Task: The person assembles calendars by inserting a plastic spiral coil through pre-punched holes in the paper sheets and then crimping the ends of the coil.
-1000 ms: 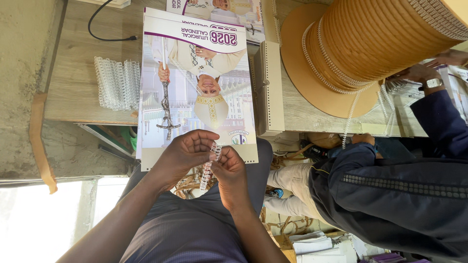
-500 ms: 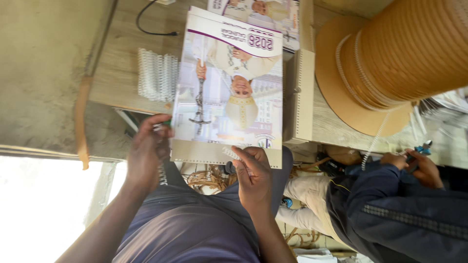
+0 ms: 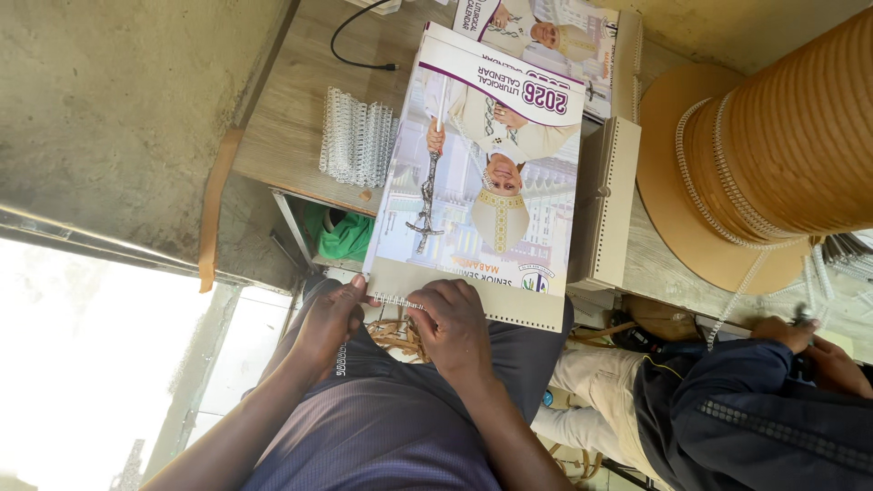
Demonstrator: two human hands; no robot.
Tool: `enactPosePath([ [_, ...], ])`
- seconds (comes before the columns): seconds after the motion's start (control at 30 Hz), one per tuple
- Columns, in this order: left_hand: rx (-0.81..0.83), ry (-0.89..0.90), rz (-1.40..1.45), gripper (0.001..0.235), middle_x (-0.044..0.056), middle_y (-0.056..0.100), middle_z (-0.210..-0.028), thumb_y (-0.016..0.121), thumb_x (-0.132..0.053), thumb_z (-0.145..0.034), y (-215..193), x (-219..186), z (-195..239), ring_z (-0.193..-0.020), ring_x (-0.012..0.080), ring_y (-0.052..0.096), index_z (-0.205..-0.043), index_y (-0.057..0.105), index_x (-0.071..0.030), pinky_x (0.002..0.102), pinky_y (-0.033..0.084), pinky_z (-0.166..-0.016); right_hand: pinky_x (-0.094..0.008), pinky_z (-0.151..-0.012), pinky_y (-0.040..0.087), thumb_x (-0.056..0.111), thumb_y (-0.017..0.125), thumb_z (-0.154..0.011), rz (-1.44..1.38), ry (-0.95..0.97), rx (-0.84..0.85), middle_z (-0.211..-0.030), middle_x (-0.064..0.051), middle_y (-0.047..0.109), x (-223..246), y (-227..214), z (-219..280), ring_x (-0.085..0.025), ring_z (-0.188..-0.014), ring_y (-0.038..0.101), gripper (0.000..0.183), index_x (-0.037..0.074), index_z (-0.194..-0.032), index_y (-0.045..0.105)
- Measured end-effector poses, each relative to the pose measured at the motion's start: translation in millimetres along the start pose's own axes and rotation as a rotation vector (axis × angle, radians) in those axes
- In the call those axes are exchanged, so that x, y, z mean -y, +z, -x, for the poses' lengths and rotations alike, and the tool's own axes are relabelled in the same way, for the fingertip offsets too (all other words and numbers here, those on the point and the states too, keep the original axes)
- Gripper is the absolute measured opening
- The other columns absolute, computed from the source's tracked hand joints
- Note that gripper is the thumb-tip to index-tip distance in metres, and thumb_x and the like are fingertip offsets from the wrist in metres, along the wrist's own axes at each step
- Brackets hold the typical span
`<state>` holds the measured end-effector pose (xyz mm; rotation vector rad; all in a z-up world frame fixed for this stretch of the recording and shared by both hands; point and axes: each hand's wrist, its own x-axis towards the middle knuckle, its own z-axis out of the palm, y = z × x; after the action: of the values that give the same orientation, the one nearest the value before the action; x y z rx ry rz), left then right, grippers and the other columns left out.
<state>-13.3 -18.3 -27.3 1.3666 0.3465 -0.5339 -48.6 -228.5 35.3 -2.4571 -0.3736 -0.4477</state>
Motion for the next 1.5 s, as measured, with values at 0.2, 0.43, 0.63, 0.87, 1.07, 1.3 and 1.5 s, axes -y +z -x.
enactPosePath([
  [0.2, 0.076, 0.044, 0.056, 0.022, -0.008, 0.049, -0.053, 0.088, -0.027, -0.092, 31, -77, 45, -0.052, -0.0006, 0.041, -0.086, 0.083, -0.007, 0.016, 0.029, -0.054, -0.042, -0.078, 0.054, 0.024, 0.078, -0.099, 0.082, -0.003, 0.038, -0.089, -0.002, 0.065, -5, 7, 3, -0.027, -0.092, 0.068, 0.011, 0.018, -0.108, 0.076],
  [0.43, -0.029, 0.018, -0.104, 0.032, -0.004, 0.063, -0.068, 0.093, -0.026, -0.088, 22, -36, 17, -0.068, 0.0057, 0.046, -0.078, 0.066, -0.011, 0.025, 0.034, -0.066, -0.039, -0.075, 0.045, 0.033, 0.081, -0.099, -0.129, 0.158, 0.059, -0.074, 0.001, 0.059, 38, -3, 19, -0.019, -0.076, 0.057, 0.028, 0.018, -0.085, 0.063],
  [0.63, -0.054, -0.072, -0.242, 0.020, -0.005, 0.062, -0.077, 0.085, -0.031, -0.092, 31, -59, 26, -0.073, 0.0089, 0.049, -0.088, 0.073, -0.015, 0.027, 0.037, -0.073, -0.031, -0.062, 0.046, 0.020, 0.076, -0.100, -1.485, 1.023, -0.151, -0.079, -0.012, 0.067, -29, 49, 72, -0.019, -0.066, 0.058, 0.025, 0.016, -0.089, 0.054],
  [0.87, -0.144, -0.094, -0.413, 0.060, -0.006, 0.038, -0.069, 0.082, -0.058, -0.091, 25, -44, 19, -0.069, 0.0146, 0.034, -0.072, 0.039, -0.021, 0.027, 0.027, -0.071, -0.032, -0.059, 0.044, 0.020, 0.079, -0.100, -1.500, 0.950, -0.364, -0.073, -0.007, 0.065, -36, 46, 75, -0.016, -0.064, 0.058, 0.020, 0.015, -0.086, 0.066],
  [1.07, -0.309, -0.071, 0.218, 0.054, -0.005, 0.036, -0.069, 0.045, -0.055, -0.116, 12, -51, 37, -0.057, 0.0102, 0.027, -0.095, 0.065, -0.010, 0.033, 0.019, -0.056, -0.029, -0.059, 0.050, 0.024, 0.076, -0.100, -1.161, 0.913, 0.184, -0.077, -0.007, 0.067, -13, 13, 70, -0.014, -0.065, 0.059, 0.019, 0.007, -0.098, 0.070],
  [1.3, 0.092, -0.001, 0.929, 0.023, 0.006, 0.058, -0.074, 0.044, -0.013, -0.105, 46, -79, 64, -0.058, 0.0139, 0.045, -0.097, 0.065, -0.007, 0.028, 0.040, -0.056, -0.028, -0.089, 0.058, 0.006, 0.083, -0.092, -0.895, 0.421, 0.345, -0.123, -0.010, 0.074, 32, -23, 47, -0.013, -0.095, 0.068, 0.052, 0.008, -0.137, 0.057],
  [1.5, 0.238, 0.034, 0.491, 0.034, 0.016, 0.061, -0.102, 0.036, -0.018, -0.115, 75, -55, 67, -0.096, 0.0272, 0.053, -0.101, 0.061, 0.000, 0.041, 0.042, -0.085, -0.038, -0.073, 0.066, 0.001, 0.083, -0.094, -1.307, 0.472, -0.198, -0.092, -0.020, 0.078, 7, -11, 90, -0.025, -0.075, 0.074, 0.026, -0.003, -0.118, 0.074],
])
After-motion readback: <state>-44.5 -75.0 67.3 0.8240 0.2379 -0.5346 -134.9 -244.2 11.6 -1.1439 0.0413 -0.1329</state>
